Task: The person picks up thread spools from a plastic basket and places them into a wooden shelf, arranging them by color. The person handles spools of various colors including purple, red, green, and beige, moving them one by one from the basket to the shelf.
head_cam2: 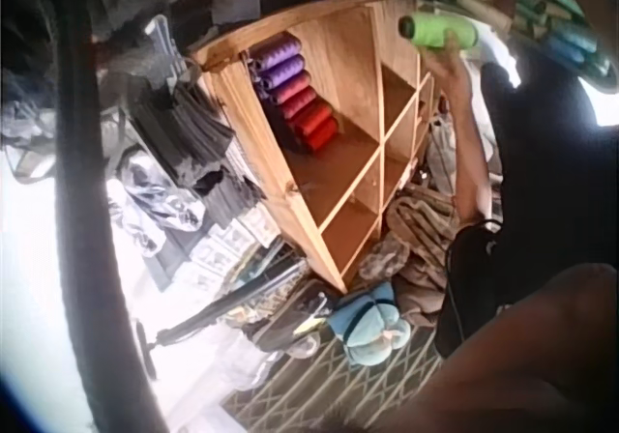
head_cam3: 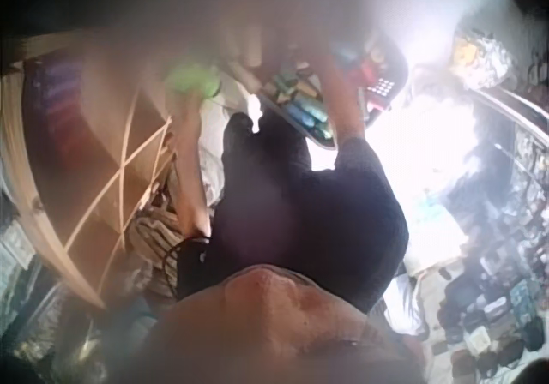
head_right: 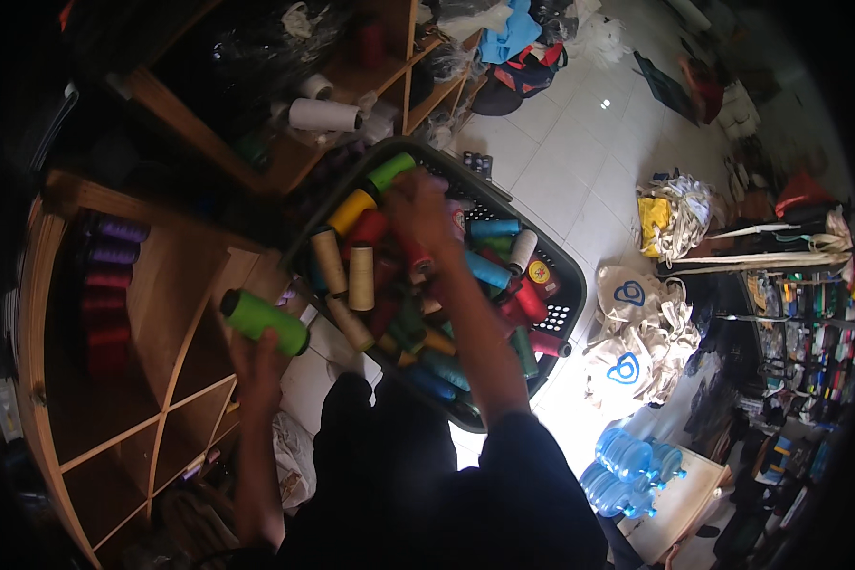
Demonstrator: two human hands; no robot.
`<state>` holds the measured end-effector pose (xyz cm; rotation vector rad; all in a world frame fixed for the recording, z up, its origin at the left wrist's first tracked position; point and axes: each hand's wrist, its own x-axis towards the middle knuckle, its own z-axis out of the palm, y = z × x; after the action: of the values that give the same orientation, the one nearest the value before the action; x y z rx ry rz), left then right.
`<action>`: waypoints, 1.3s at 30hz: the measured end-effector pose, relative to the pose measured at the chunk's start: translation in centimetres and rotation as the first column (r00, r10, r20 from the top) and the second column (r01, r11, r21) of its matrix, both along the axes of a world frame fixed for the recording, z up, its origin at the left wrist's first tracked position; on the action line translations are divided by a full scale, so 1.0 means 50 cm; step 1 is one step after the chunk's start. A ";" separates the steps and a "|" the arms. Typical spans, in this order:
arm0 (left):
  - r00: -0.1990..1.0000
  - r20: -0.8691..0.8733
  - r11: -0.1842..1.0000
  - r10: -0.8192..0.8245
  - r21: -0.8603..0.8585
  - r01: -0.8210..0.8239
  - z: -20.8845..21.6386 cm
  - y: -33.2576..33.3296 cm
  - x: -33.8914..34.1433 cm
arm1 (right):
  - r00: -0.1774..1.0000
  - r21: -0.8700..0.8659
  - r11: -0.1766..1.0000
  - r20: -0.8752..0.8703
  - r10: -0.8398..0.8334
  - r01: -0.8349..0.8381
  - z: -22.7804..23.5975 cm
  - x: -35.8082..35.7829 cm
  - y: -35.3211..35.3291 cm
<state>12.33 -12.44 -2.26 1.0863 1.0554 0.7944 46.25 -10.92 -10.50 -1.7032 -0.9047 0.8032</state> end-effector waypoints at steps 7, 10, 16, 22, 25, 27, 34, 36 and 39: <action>0.973 -0.072 0.971 0.220 0.115 -0.212 0.016 -0.014 -0.150 | 0.873 -0.525 0.788 0.486 -0.034 0.323 -0.134 0.078 0.197; 0.966 -0.091 0.966 0.243 0.116 -0.232 0.025 -0.024 -0.205 | 0.884 -0.579 0.715 0.452 -0.121 0.393 -0.165 0.086 0.220; 0.955 -0.088 0.943 0.283 0.208 -0.260 0.022 -0.026 -0.258 | 0.894 -0.645 0.635 0.409 -0.183 0.425 -0.133 0.085 0.205; 0.952 -0.024 0.933 0.305 0.209 -0.294 -0.016 -0.027 -0.245 | 0.869 -0.307 0.829 0.332 -0.368 0.468 -0.145 0.053 0.195; 0.957 -0.054 0.944 0.285 0.187 -0.270 -0.011 -0.025 -0.242 | 0.839 -0.241 0.835 0.383 -0.386 0.494 -0.151 0.044 0.210; 0.952 -0.012 0.939 0.306 0.168 -0.299 0.011 -0.021 -0.219 | 0.781 -0.039 0.858 0.436 -0.447 0.512 -0.174 0.071 0.202; 0.882 -0.156 0.821 0.444 0.465 -0.331 0.023 0.007 -0.241 | 0.770 0.221 0.789 -0.475 -0.426 0.573 -0.005 -0.084 0.023; 0.853 -0.159 0.779 0.497 0.516 -0.358 0.034 0.041 -0.236 | 0.751 0.243 0.794 -0.555 -0.358 0.557 0.036 -0.147 -0.025; 0.751 -0.157 0.638 0.642 0.652 -0.410 0.041 0.115 -0.236 | 0.714 0.223 0.873 -0.676 -0.181 0.433 0.089 -0.241 -0.077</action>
<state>0.55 -6.69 -0.22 1.5101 1.5669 1.5183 34.21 -14.75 -6.04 -1.0776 -0.2438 0.8356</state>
